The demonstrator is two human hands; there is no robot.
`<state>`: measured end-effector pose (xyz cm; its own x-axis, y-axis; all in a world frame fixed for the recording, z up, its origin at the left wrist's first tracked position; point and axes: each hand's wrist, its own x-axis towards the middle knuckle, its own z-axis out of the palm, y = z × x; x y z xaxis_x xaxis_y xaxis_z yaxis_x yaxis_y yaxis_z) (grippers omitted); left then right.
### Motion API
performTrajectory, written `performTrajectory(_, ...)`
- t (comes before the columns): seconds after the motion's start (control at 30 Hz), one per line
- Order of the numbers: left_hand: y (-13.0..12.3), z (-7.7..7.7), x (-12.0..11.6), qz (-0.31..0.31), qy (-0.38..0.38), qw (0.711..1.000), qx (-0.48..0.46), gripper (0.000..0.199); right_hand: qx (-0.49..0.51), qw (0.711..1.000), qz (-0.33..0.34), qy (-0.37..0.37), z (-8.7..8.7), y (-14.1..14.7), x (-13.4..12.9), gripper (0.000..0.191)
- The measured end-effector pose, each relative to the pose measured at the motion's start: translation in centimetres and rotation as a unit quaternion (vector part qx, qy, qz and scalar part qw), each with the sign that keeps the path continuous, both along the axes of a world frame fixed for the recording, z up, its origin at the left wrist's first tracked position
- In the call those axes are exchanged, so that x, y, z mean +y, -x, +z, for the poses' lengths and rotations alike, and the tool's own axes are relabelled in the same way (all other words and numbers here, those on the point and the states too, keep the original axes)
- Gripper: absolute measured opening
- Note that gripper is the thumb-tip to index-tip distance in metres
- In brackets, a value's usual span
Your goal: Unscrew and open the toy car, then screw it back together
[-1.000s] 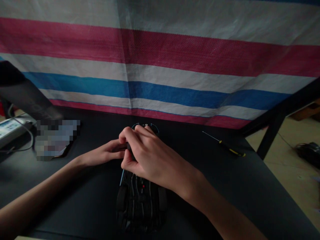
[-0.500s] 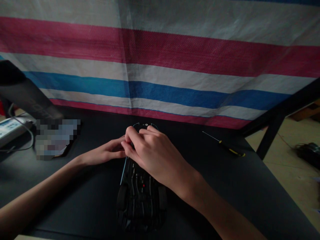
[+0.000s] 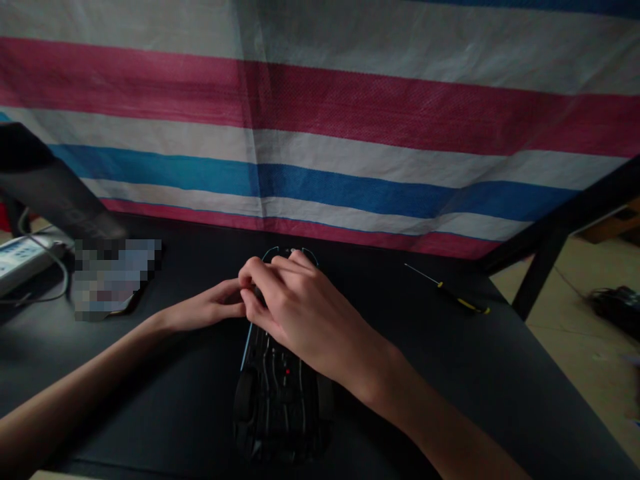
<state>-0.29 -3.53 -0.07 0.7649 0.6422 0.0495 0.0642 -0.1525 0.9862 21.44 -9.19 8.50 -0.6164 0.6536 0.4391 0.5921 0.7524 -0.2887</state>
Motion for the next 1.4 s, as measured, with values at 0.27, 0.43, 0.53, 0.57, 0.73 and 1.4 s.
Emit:
performTrajectory(0.27,0.2,0.1,0.0,-0.007,-0.006,1.0,0.019,0.044,-0.015,0.996,-0.085,-0.038,-0.3,0.2,-0.4,0.012)
performTrajectory(0.43,0.1,0.2,-0.1,-0.004,-0.003,1.0,0.005,0.041,0.006,0.999,-0.031,-0.007,-0.3,0.4,-0.5,0.01)
performTrajectory(0.53,0.0,0.3,-0.1,-0.004,-0.009,1.0,0.013,0.044,0.006,1.0,-0.021,-0.02,-0.2,0.6,-0.7,0.018)
performTrajectory(0.57,0.0,0.3,-0.1,-0.005,-0.012,1.0,0.016,0.045,0.004,0.999,-0.024,-0.023,-0.1,0.6,-0.7,0.02)
performTrajectory(0.73,0.1,0.2,-0.1,0.001,-0.011,1.0,0.019,0.038,-0.009,0.998,-0.063,-0.027,-0.4,0.5,-0.5,0.016)
performTrajectory(1.4,0.1,0.0,-0.1,0.018,-0.04,0.998,0.038,0.034,-0.01,0.997,-0.066,-0.049,-0.6,1.8,-0.7,0.007)
